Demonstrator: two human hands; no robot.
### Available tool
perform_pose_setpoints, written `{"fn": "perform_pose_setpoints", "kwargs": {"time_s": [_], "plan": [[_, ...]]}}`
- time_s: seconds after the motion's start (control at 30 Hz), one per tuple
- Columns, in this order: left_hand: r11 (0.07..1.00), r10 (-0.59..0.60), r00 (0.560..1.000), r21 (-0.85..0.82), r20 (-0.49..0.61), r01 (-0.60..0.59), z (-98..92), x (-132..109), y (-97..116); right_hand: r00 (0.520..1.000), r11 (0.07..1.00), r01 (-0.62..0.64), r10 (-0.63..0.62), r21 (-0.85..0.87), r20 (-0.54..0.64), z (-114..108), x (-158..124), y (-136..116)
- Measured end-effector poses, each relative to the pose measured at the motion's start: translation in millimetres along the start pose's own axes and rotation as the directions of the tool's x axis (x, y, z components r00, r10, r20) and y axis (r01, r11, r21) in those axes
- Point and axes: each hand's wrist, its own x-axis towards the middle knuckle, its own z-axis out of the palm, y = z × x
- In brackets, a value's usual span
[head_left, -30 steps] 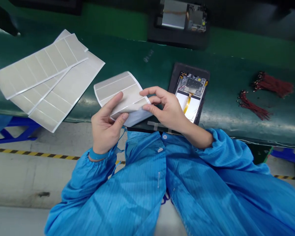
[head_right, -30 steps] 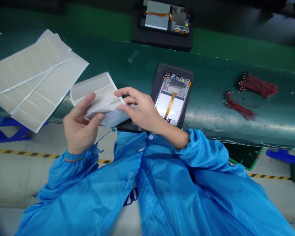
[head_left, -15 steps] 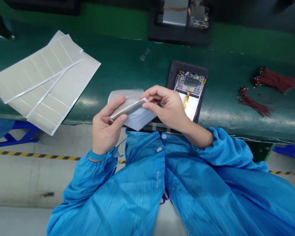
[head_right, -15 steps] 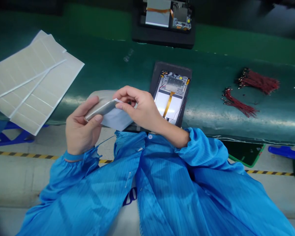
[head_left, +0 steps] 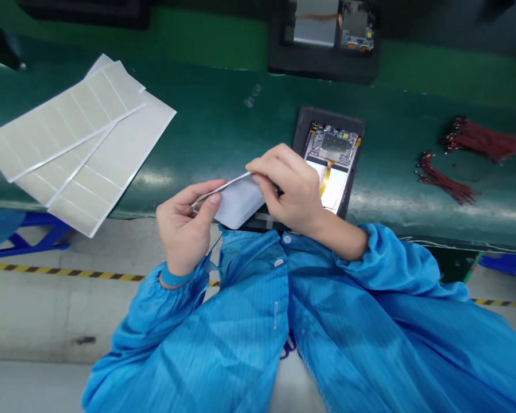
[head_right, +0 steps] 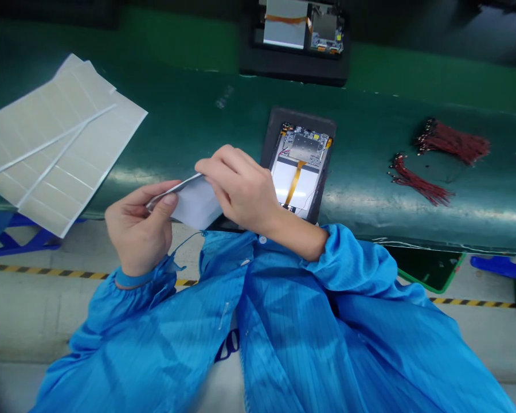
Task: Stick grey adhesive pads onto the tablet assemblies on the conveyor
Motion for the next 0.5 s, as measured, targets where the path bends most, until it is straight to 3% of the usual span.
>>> {"fn": "perform_pose_setpoints", "kwargs": {"time_s": [0.17, 0.33, 0.4, 0.5], "plan": [[0.988, -0.086, 0.994, -0.125, 0.059, 0.093, -2.3, 4, 3, 0.983, 0.981, 0.161, -0.149, -0.108, 0.109, -1, -5, 14], [0.973, -0.148, 0.980, -0.157, 0.136, 0.168, 3.7, 3, 13, 0.976, 0.977, 0.186, -0.172, -0.103, 0.134, 5, -5, 20], [0.978, -0.102, 0.987, -0.170, 0.122, 0.122, -0.1, 11, 14, 0.974, 0.975, 0.207, -0.197, -0.081, 0.115, -1, -6, 15], [0.993, 0.102, 0.994, -0.060, -0.046, -0.104, -21.5, 43, 2, 0.978, 0.982, 0.172, -0.180, -0.081, -0.101, -31, -10, 2]]}}
